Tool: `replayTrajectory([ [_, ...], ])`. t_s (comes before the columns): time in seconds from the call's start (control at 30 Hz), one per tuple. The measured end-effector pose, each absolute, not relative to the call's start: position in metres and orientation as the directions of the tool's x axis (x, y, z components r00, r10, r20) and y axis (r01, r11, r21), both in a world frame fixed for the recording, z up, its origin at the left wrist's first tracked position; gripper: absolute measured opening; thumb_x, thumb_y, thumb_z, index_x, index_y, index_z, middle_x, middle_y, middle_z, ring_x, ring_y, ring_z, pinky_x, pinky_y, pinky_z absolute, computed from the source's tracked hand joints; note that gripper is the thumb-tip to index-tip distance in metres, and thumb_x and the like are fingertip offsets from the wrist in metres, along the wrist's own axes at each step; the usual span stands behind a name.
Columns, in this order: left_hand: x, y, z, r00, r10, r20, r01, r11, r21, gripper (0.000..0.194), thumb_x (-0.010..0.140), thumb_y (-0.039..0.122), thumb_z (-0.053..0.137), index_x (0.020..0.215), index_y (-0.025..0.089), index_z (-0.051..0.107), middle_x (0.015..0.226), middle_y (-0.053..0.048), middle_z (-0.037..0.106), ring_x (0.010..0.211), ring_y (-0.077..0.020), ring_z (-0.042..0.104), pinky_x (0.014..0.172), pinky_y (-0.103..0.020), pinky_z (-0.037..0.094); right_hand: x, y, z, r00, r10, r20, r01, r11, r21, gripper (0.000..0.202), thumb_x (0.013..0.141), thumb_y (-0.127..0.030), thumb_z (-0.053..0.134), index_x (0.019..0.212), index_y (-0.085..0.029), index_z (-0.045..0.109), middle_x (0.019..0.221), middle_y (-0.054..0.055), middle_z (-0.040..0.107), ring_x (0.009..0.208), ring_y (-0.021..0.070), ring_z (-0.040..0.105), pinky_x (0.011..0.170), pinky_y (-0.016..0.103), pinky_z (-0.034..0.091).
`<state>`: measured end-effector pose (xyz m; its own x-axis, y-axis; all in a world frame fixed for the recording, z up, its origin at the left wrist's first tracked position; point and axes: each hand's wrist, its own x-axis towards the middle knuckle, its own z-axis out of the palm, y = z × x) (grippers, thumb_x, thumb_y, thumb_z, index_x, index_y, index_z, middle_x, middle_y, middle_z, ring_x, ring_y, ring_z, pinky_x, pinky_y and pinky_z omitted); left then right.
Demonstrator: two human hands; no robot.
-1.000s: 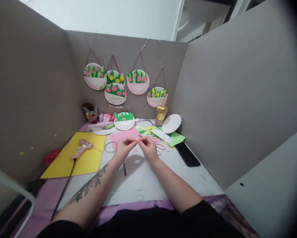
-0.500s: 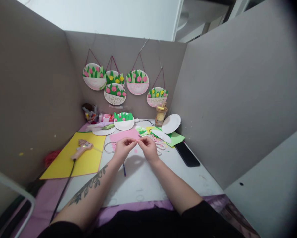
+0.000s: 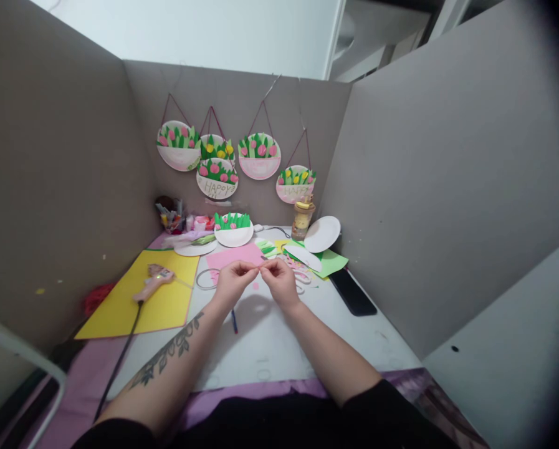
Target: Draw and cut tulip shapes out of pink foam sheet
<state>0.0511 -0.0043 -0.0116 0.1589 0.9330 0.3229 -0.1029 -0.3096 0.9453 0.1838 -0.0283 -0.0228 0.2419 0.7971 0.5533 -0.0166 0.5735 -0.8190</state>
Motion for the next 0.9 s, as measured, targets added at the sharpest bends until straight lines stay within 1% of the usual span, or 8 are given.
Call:
replayTrajectory([
  [0.27,0.054,-0.006,-0.012,0.151,0.93,0.336,-0.144,-0.316,0.938,0.02,0.061,0.03,0.076,0.067,0.015,0.064,0.073,-0.004,0.068,0.069,-0.0159,0.062,0.066,-0.028,0.049,0.181,-0.031,-0.019,0.265,0.797,0.543,-0.013,0.566,-0.824,0.01,0.069,-0.023,0.062,0.066,-0.02,0.052,0.074,0.003,0.063,0.073,0.0174,0.059,0.069,0.033,0.048],
  [0.4,0.054,-0.006,-0.012,0.14,0.927,0.347,-0.121,-0.332,0.936,0.021,0.061,0.031,0.075,0.065,0.016,0.061,0.072,-0.004,0.067,0.068,-0.0158,0.061,0.066,-0.028,0.049,0.181,-0.031,-0.018,0.272,0.802,0.532,0.025,0.546,-0.837,0.013,0.069,-0.027,0.062,0.066,-0.02,0.051,0.073,0.003,0.061,0.074,0.0175,0.058,0.071,0.033,0.048],
  [0.5,0.055,-0.005,-0.014,0.131,0.919,0.372,-0.096,-0.362,0.927,0.021,0.063,0.03,0.073,0.065,0.015,0.058,0.071,-0.003,0.065,0.067,-0.0142,0.06,0.065,-0.027,0.048,0.18,-0.029,-0.02,0.265,0.807,0.528,0.047,0.536,-0.843,0.014,0.07,-0.028,0.061,0.068,-0.02,0.05,0.072,0.002,0.059,0.071,0.0163,0.056,0.068,0.031,0.047],
  [0.6,0.057,-0.005,-0.015,0.114,0.915,0.386,-0.131,-0.371,0.919,0.025,0.065,0.028,0.072,0.069,0.017,0.05,0.071,-0.001,0.063,0.065,-0.0123,0.059,0.064,-0.026,0.046,0.179,-0.025,-0.023,0.272,0.802,0.532,0.021,0.548,-0.836,0.017,0.071,-0.026,0.062,0.072,-0.021,0.046,0.071,0.0,0.055,0.067,0.014,0.053,0.065,0.028,0.045],
  [0.73,0.058,-0.003,-0.014,0.111,0.921,0.374,-0.239,-0.341,0.909,0.039,0.065,0.025,0.072,0.074,0.021,0.035,0.07,0.002,0.064,0.065,-0.0117,0.06,0.064,-0.025,0.046,0.186,-0.017,-0.026,0.245,0.808,0.535,-0.006,0.553,-0.833,0.023,0.071,-0.023,0.062,0.079,-0.021,0.041,0.071,-0.003,0.051,0.063,0.0115,0.049,0.062,0.025,0.042],
  [0.83,0.056,-0.001,-0.011,0.085,0.934,0.346,-0.246,-0.317,0.916,0.042,0.064,0.025,0.072,0.075,0.022,0.032,0.068,0.004,0.063,0.068,-0.0135,0.063,0.065,-0.024,0.045,0.197,-0.011,-0.028,0.262,0.812,0.521,-0.003,0.541,-0.841,0.024,0.071,-0.025,0.062,0.08,-0.021,0.04,0.07,-0.004,0.05,0.062,0.0109,0.048,0.061,0.024,0.041],
  [0.9,0.054,0.0,-0.009,0.072,0.95,0.305,-0.243,-0.279,0.929,0.044,0.062,0.027,0.073,0.076,0.022,0.032,0.068,0.003,0.062,0.072,-0.016,0.066,0.065,-0.025,0.045,0.204,-0.009,-0.028,0.279,0.815,0.508,0.007,0.527,-0.85,0.023,0.071,-0.027,0.063,0.08,-0.021,0.042,0.07,-0.004,0.05,0.063,0.0114,0.049,0.062,0.025,0.041],
])
